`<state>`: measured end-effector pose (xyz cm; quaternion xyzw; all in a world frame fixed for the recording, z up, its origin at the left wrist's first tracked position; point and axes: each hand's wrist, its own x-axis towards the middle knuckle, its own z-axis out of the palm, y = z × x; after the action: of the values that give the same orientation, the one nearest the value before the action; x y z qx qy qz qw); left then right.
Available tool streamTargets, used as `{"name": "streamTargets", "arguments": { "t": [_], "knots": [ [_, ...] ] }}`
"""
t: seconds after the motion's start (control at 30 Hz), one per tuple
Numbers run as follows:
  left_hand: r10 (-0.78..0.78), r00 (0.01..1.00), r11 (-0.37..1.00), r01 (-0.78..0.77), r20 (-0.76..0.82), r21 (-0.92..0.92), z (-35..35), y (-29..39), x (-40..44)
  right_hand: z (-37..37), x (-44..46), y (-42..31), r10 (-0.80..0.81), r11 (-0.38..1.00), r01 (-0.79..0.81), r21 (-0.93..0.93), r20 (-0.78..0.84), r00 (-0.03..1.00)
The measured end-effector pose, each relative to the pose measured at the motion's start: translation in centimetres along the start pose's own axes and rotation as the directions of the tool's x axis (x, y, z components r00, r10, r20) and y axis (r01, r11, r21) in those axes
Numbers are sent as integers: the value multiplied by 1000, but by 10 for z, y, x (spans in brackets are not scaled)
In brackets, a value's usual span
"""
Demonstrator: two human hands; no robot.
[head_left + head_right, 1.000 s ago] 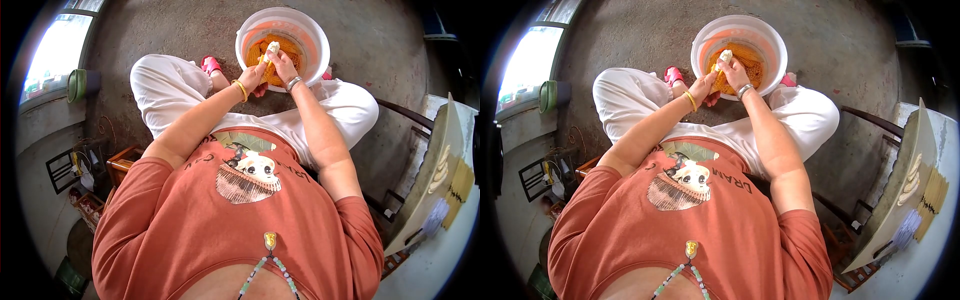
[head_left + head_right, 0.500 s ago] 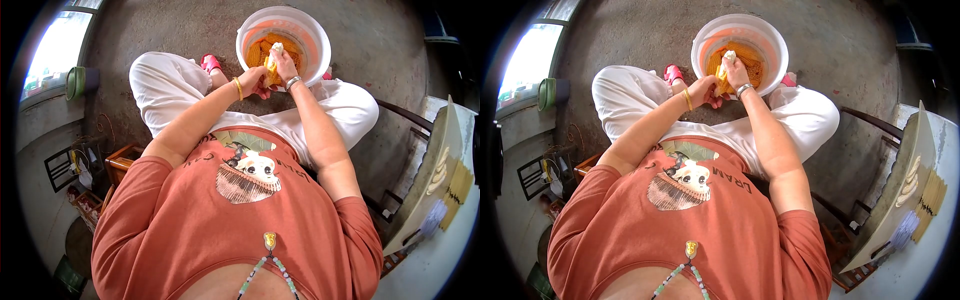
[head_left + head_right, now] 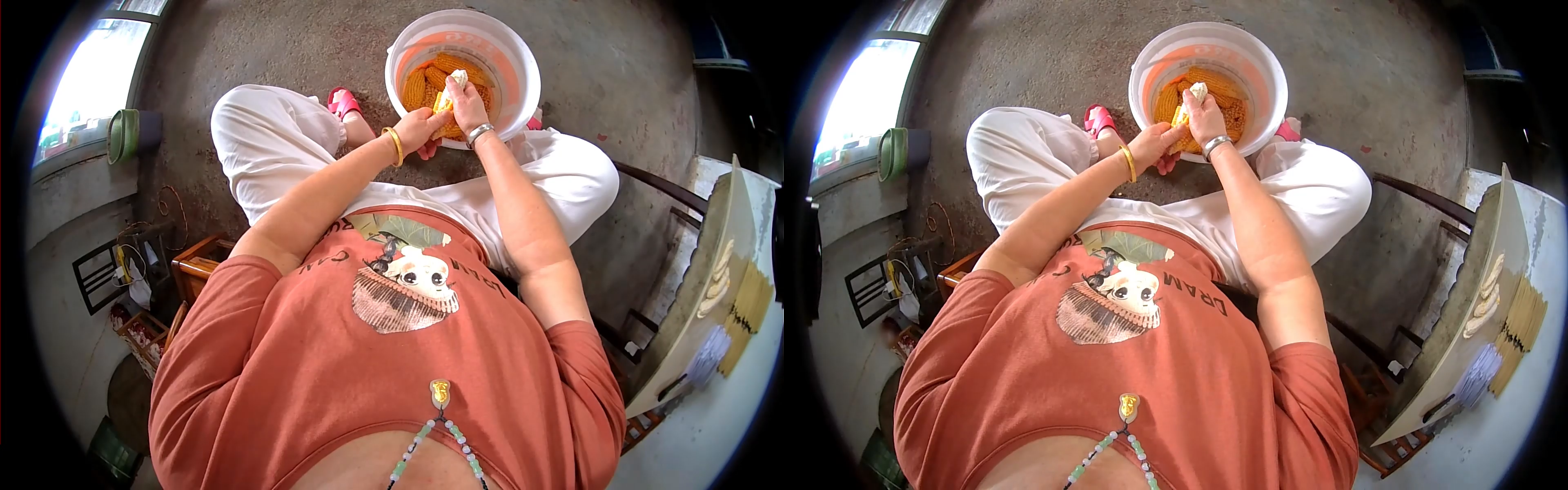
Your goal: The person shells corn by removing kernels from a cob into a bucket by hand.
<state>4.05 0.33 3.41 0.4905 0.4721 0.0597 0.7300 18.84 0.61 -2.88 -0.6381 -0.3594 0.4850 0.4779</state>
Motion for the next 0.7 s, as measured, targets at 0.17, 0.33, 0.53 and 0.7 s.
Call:
{"name": "streamTargets", "arguments": {
  "t": [0.17,0.33,0.53,0.7],
  "knots": [
    [88,994,990,-80,-69,115,6,1,-9,3,-2,1,-19,997,15,-75,-62,998],
    [152,978,955,-109,-140,277,9,0,-9,6,-11,-7,-18,991,0,-134,-134,991],
    [451,866,799,-283,-217,531,8,-25,10,7,-12,-7,-18,990,-6,-144,-169,986],
    [193,961,935,-119,-198,335,9,-1,-1,5,1,13,11,999,-6,32,-149,989]
  ]
}}
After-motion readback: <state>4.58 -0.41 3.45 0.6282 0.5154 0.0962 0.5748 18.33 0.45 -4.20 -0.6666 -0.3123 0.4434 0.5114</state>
